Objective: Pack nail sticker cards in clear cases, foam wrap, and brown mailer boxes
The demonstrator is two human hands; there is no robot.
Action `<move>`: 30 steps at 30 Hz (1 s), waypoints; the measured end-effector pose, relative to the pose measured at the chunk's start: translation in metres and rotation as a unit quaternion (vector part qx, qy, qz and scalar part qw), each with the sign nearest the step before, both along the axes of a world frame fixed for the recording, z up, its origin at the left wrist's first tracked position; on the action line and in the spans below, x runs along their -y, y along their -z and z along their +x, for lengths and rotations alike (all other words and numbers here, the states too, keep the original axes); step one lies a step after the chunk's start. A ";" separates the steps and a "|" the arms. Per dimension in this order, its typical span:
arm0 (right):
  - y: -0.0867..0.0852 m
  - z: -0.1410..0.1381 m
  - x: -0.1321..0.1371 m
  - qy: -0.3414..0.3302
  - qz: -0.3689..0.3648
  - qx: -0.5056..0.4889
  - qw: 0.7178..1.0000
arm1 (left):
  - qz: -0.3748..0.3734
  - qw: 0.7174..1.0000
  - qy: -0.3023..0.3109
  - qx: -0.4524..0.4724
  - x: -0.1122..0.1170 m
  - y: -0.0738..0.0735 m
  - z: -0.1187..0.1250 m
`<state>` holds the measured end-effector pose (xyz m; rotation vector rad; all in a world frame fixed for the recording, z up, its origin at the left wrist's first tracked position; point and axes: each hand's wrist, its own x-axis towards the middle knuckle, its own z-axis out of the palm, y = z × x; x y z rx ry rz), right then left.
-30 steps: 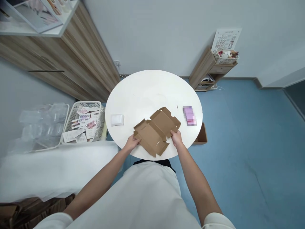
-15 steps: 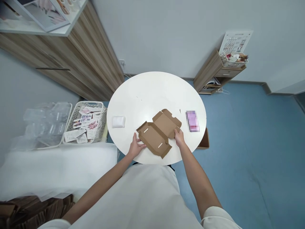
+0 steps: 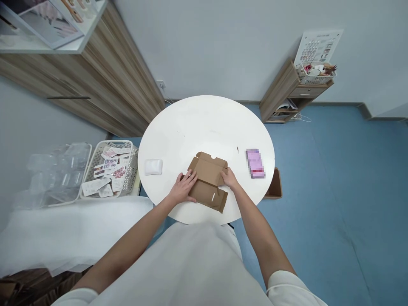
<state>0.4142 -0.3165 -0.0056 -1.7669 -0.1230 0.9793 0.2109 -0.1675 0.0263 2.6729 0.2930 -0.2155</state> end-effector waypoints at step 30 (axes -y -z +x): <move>-0.021 -0.089 0.025 -0.465 -0.213 0.507 0.694 | -0.214 0.915 -0.332 0.087 0.011 0.045 -0.084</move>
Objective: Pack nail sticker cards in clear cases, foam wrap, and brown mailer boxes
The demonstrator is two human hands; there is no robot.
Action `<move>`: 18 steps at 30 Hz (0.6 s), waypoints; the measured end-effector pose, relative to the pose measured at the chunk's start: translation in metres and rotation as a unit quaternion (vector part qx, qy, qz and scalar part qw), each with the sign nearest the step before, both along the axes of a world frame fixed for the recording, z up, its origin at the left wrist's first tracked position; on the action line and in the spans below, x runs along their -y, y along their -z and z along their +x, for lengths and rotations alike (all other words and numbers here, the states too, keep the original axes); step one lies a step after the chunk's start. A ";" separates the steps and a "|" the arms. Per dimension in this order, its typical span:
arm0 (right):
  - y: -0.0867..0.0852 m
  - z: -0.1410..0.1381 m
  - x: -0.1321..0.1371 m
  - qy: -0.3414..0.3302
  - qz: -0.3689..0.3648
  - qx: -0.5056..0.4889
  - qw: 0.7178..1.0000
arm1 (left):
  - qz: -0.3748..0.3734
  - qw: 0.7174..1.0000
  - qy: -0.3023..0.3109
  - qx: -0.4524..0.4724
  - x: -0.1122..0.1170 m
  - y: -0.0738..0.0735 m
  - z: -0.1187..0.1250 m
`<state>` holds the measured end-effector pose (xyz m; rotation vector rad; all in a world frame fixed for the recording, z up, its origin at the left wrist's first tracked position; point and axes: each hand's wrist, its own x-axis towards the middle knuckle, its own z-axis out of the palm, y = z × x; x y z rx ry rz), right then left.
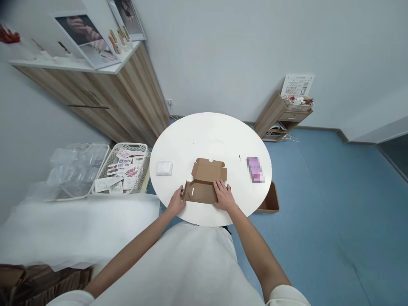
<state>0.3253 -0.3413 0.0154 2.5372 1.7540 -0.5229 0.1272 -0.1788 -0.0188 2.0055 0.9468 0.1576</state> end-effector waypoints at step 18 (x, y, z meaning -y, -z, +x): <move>0.002 -0.015 -0.001 -0.007 0.008 -0.052 0.999 | -0.065 0.996 -0.051 0.011 0.002 -0.018 0.033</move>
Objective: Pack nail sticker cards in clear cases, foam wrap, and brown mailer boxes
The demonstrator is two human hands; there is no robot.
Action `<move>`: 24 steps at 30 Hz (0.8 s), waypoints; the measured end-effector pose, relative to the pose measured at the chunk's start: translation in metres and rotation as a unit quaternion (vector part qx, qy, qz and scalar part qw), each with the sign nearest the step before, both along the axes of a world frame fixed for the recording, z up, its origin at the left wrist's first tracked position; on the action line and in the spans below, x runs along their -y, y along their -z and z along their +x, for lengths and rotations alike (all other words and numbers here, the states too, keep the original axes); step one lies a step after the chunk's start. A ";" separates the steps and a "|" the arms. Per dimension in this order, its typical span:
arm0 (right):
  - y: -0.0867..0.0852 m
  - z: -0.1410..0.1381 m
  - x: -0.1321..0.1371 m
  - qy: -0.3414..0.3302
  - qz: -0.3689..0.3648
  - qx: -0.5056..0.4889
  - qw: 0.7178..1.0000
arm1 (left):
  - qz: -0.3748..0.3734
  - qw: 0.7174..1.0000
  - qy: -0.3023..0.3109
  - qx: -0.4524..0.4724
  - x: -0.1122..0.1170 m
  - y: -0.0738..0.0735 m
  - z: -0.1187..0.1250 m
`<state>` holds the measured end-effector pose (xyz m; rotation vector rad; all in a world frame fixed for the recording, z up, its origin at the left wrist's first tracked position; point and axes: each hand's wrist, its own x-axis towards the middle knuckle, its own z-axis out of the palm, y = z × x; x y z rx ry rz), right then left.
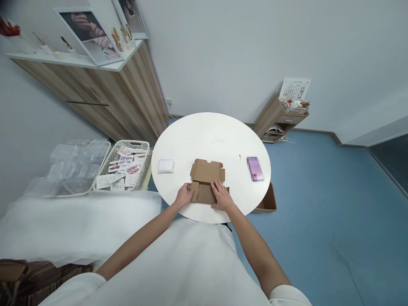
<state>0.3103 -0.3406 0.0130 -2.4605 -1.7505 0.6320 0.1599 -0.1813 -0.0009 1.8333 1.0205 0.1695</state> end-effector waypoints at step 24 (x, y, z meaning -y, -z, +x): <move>0.001 -0.004 0.000 -0.031 0.041 0.001 0.999 | 0.169 0.930 0.287 -0.154 -0.015 -0.024 -0.005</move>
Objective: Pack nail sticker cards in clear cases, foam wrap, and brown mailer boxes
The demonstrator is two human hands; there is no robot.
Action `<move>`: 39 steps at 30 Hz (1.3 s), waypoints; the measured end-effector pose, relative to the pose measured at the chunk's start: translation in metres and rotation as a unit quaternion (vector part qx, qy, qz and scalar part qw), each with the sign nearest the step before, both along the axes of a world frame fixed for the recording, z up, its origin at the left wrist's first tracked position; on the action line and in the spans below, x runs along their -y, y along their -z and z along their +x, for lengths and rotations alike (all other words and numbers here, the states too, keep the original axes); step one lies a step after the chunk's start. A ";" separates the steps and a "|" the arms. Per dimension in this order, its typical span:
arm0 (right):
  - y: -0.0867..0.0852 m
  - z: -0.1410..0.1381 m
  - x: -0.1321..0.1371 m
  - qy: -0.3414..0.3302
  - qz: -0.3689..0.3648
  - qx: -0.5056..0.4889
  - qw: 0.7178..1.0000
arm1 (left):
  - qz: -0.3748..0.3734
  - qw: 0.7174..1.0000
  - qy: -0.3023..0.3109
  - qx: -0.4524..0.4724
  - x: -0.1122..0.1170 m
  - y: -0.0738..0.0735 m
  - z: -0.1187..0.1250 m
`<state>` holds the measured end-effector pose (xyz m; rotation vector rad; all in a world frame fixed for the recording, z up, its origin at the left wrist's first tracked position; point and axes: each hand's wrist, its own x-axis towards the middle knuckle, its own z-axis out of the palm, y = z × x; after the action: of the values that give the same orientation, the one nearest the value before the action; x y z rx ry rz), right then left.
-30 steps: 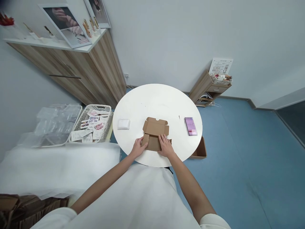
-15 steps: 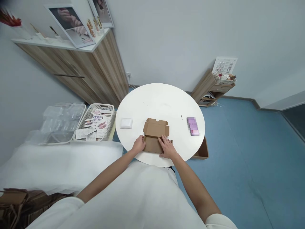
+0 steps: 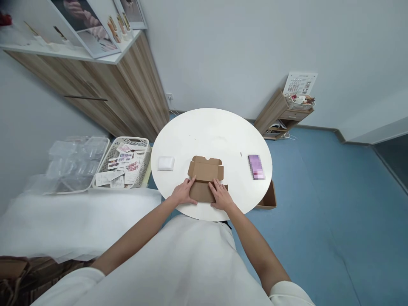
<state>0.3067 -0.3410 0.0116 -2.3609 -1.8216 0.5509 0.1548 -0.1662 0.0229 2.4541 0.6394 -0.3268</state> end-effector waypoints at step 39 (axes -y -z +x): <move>0.016 0.005 0.013 0.445 0.088 -0.197 0.869 | -0.192 0.949 -0.215 0.126 0.059 0.026 -0.025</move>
<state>0.3114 -0.3540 -0.0040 -2.3771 -0.4763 0.6156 0.1301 -0.2248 -0.0032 1.8830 0.8805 0.0389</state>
